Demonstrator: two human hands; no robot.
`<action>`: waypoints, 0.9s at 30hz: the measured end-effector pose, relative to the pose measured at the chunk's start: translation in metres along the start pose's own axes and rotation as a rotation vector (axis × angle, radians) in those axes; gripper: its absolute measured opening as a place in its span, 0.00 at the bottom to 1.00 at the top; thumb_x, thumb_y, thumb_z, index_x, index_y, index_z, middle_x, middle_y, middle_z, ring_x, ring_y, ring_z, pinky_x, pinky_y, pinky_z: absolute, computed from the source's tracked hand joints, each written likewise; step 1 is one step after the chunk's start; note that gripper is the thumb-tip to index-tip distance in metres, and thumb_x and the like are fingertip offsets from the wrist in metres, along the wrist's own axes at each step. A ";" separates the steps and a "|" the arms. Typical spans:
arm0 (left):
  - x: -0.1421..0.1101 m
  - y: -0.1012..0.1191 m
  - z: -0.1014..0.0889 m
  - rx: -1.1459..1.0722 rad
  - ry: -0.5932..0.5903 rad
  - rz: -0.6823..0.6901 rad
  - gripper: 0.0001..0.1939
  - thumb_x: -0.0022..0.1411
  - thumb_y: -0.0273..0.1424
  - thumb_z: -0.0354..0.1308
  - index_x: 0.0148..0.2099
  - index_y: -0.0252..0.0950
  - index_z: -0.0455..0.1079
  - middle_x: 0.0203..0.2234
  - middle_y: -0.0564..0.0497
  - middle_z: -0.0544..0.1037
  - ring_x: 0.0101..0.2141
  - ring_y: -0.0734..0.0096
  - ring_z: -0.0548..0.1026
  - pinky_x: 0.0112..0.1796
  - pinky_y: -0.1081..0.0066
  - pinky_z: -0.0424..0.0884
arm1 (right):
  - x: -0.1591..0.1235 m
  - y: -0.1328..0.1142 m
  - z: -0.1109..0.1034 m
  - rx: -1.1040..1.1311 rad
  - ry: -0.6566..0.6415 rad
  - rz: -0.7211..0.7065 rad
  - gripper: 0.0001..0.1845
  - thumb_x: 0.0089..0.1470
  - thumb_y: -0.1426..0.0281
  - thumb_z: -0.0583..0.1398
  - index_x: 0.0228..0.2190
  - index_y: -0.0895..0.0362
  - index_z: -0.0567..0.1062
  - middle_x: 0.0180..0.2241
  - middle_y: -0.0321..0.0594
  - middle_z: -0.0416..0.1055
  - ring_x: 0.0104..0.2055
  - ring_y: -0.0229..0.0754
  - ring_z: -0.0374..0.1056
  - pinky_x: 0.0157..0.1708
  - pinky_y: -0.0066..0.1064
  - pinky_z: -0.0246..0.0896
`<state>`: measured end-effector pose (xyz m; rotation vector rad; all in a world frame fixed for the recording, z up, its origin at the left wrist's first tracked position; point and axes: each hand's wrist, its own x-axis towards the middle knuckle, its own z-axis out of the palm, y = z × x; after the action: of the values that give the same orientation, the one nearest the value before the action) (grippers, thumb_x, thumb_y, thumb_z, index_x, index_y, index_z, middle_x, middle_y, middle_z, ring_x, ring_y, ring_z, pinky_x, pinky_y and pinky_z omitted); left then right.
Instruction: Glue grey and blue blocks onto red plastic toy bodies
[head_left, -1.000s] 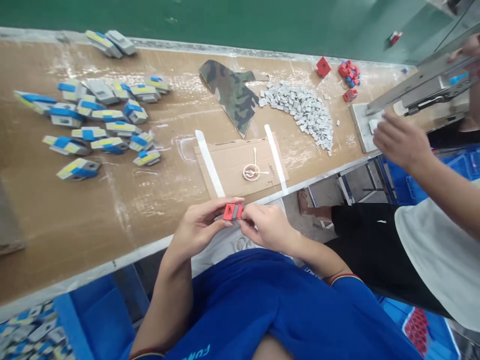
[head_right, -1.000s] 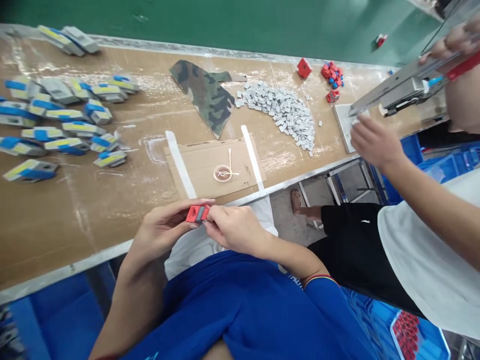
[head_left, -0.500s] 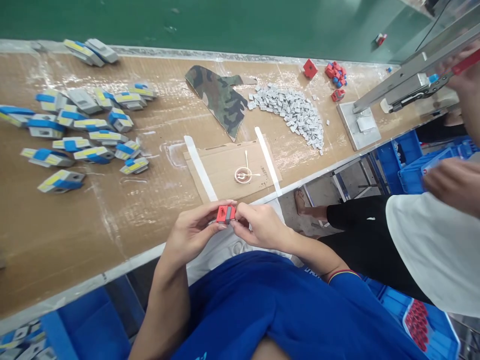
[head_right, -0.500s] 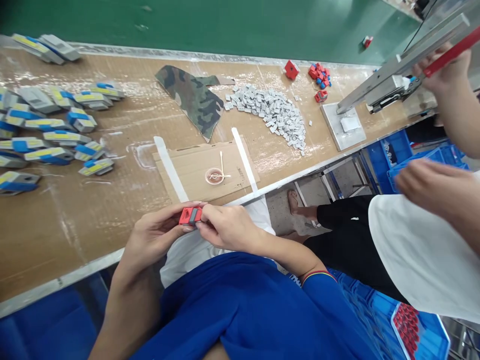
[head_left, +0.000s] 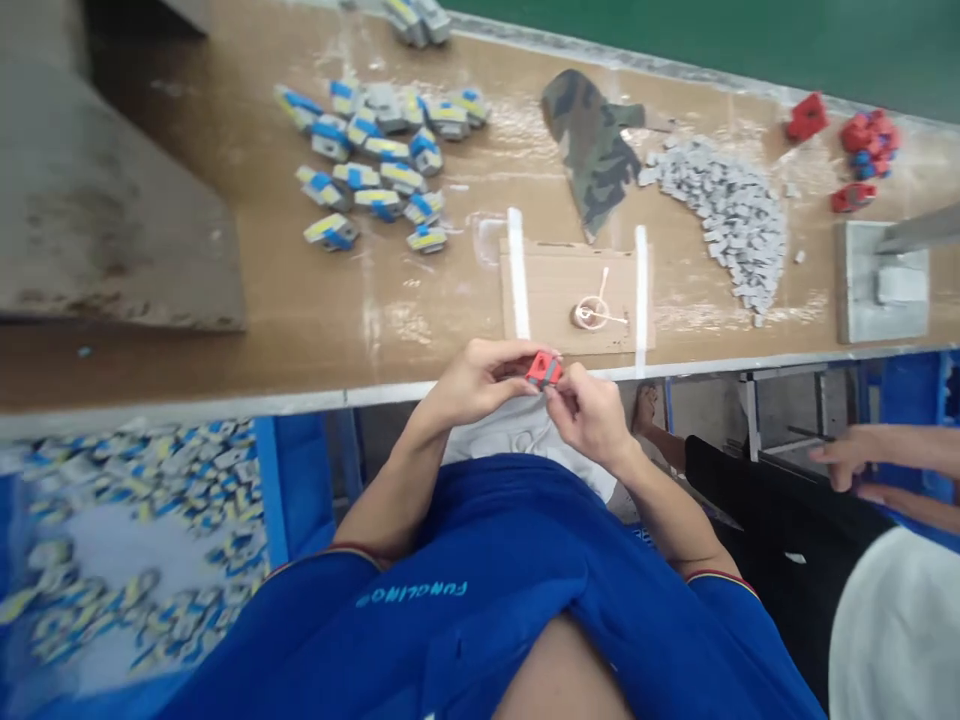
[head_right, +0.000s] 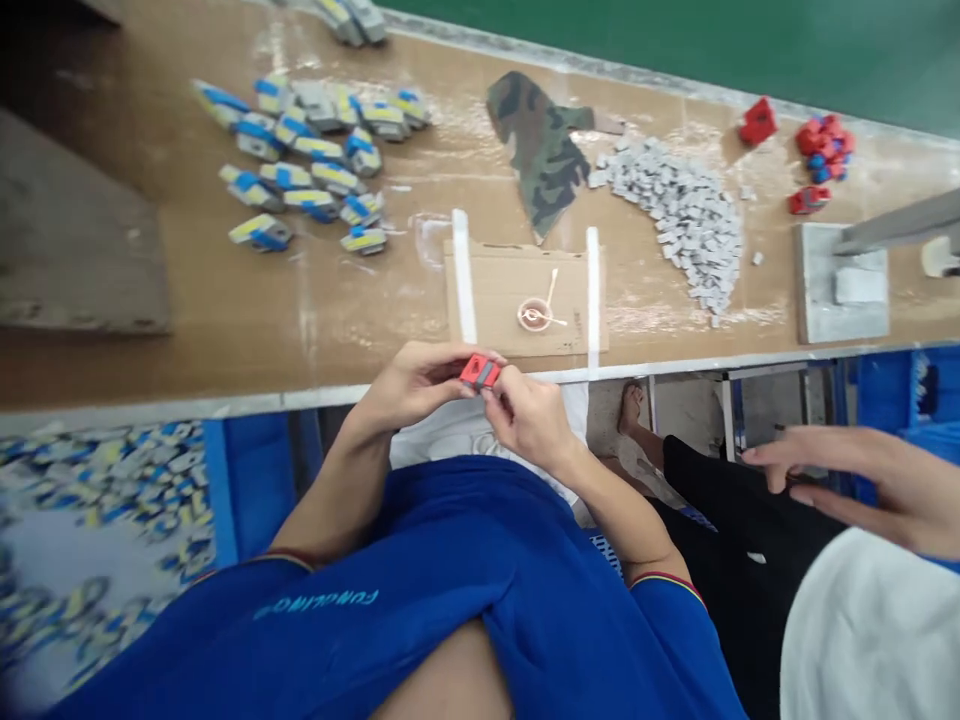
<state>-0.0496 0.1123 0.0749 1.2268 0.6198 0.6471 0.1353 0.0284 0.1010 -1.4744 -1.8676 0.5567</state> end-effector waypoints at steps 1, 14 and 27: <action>0.000 -0.002 0.000 -0.008 0.003 0.012 0.21 0.57 0.33 0.75 0.52 0.33 0.82 0.45 0.42 0.87 0.44 0.60 0.86 0.47 0.70 0.82 | 0.001 0.000 0.000 0.008 0.004 -0.003 0.12 0.65 0.72 0.57 0.31 0.50 0.60 0.19 0.25 0.61 0.17 0.34 0.55 0.22 0.27 0.49; -0.001 -0.008 0.005 -0.120 -0.010 0.057 0.22 0.59 0.33 0.73 0.55 0.33 0.80 0.46 0.43 0.86 0.44 0.62 0.86 0.46 0.70 0.83 | 0.001 -0.009 -0.010 -0.014 0.013 0.051 0.09 0.65 0.70 0.59 0.31 0.51 0.65 0.23 0.29 0.69 0.21 0.33 0.63 0.24 0.24 0.57; -0.001 -0.006 0.003 -0.060 -0.004 0.058 0.20 0.58 0.31 0.73 0.52 0.34 0.81 0.43 0.45 0.86 0.42 0.65 0.85 0.46 0.71 0.82 | 0.005 -0.007 -0.011 0.175 -0.040 0.087 0.13 0.64 0.71 0.60 0.28 0.51 0.63 0.20 0.25 0.58 0.19 0.31 0.54 0.22 0.25 0.51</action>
<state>-0.0474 0.1081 0.0697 1.1934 0.5589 0.7072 0.1386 0.0304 0.1147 -1.4430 -1.7434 0.7764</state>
